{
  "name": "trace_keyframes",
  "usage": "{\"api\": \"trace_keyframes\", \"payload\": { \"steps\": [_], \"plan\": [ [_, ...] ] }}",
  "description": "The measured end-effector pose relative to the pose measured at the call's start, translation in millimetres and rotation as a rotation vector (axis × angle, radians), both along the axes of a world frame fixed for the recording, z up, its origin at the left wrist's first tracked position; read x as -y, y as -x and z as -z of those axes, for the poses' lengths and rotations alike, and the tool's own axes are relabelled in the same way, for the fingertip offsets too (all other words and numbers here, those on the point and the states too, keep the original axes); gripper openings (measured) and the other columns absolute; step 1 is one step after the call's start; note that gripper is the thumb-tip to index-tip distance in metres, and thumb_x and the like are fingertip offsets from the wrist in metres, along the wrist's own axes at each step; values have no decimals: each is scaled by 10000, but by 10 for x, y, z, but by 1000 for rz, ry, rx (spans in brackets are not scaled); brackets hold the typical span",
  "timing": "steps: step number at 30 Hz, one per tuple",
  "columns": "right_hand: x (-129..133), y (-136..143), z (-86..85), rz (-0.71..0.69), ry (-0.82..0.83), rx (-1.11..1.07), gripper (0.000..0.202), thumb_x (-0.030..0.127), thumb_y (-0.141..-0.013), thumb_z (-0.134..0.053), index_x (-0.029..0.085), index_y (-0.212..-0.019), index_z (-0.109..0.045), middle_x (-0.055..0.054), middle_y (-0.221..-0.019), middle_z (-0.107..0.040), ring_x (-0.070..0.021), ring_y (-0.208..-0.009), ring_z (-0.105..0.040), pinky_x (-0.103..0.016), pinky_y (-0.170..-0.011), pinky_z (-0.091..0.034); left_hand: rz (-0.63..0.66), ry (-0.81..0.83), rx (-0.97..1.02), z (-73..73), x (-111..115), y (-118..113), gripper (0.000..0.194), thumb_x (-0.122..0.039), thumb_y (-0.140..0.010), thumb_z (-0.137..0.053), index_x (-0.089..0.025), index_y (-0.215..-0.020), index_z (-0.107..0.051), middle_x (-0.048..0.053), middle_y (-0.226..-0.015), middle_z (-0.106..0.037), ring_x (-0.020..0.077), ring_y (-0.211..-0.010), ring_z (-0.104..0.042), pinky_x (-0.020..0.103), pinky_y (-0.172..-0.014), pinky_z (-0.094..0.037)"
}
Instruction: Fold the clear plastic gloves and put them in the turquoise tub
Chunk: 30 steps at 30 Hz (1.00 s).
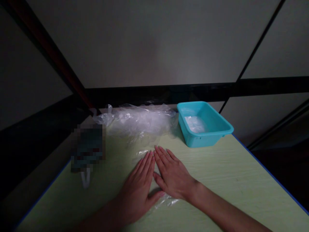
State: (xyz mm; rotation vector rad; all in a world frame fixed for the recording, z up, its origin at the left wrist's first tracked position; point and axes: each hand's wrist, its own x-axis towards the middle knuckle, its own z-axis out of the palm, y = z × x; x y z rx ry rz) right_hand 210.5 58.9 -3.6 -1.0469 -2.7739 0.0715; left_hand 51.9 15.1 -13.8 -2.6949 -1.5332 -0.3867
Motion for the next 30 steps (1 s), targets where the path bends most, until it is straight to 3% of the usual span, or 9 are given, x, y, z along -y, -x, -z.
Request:
{"api": "trace_keyframes", "payload": {
  "steps": [12,21,30],
  "plan": [
    [7,7,-19,4,4,14,598,367,-888,-352,38,-1369,-213,-171,-1423,-166,-246,-1315,-127,-417,-1068,-197,-26,101,-63,-63,51,224,845,-588,-745,-467,-39,-1349,-249,176,-1436,-169,341,-1311,-80,487,-1031,-237],
    [7,-5,13,-9,-24,4,602,383,-888,-362,54,-1371,-216,-167,-1422,-179,-241,-1315,-143,-411,-1063,-212,-52,167,-84,-101,53,217,843,-594,-749,-447,-66,-1368,-223,139,-1450,-113,334,-1314,-45,473,-1051,-192],
    [-134,34,-6,-4,-28,32,607,408,-895,-334,36,-1363,-229,-179,-1415,-195,-243,-1312,-152,-411,-1059,-215,-36,133,-84,-129,-101,240,796,-577,-764,-437,-55,-1344,-282,151,-1439,-162,340,-1311,-85,481,-1043,-196]
  ]
}}
